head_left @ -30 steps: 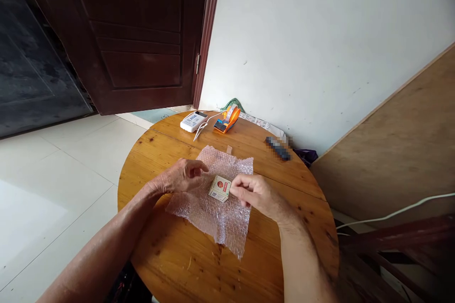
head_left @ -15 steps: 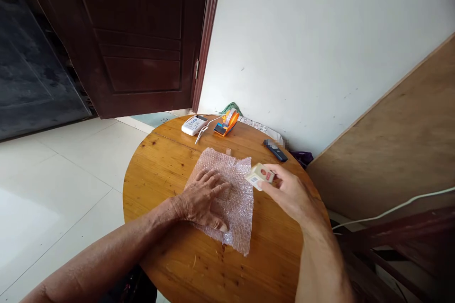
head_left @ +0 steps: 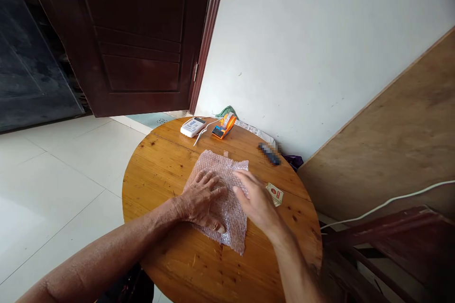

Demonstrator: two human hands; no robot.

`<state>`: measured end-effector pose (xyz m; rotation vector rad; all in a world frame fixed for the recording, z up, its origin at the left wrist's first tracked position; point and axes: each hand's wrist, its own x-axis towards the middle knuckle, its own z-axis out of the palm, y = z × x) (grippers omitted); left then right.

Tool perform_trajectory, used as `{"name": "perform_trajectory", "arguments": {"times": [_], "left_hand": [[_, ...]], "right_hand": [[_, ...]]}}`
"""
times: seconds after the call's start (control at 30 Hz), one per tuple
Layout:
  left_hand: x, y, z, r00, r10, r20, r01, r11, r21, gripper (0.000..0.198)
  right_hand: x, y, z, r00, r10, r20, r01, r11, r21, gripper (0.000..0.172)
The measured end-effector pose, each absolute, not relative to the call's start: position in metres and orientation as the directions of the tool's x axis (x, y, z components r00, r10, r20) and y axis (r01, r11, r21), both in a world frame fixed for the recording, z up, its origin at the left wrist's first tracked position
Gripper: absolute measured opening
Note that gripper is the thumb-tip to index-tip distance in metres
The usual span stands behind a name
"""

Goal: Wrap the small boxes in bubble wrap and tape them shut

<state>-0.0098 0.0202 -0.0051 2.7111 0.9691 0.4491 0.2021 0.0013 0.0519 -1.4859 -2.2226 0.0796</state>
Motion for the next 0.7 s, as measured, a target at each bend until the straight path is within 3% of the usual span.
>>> {"name": "perform_trajectory", "arguments": {"times": [0.13, 0.37, 0.57, 0.7], "left_hand": [[-0.011, 0.023, -0.005, 0.761, 0.614, 0.208, 0.546, -0.780, 0.305, 0.113], [-0.017, 0.024, -0.003, 0.714, 0.666, 0.216, 0.594, -0.739, 0.317, 0.115], [-0.026, 0.033, 0.002, 0.481, 0.856, 0.191, 0.809, -0.517, 0.281, 0.065], [-0.028, 0.036, 0.000, 0.423, 0.891, 0.168, 0.850, -0.454, 0.268, 0.068]], "right_hand": [[0.186, 0.022, 0.020, -0.251, 0.950, 0.184, 0.948, 0.280, -0.153, 0.041], [0.199, 0.026, -0.003, -0.101, 0.974, 0.204, 0.993, 0.113, -0.045, 0.043], [0.198, 0.027, -0.002, -0.079, 0.978, 0.195, 0.994, 0.093, -0.062, 0.045], [0.199, 0.028, -0.004, -0.084, 0.971, 0.225, 0.990, 0.107, -0.089, 0.043]]}}
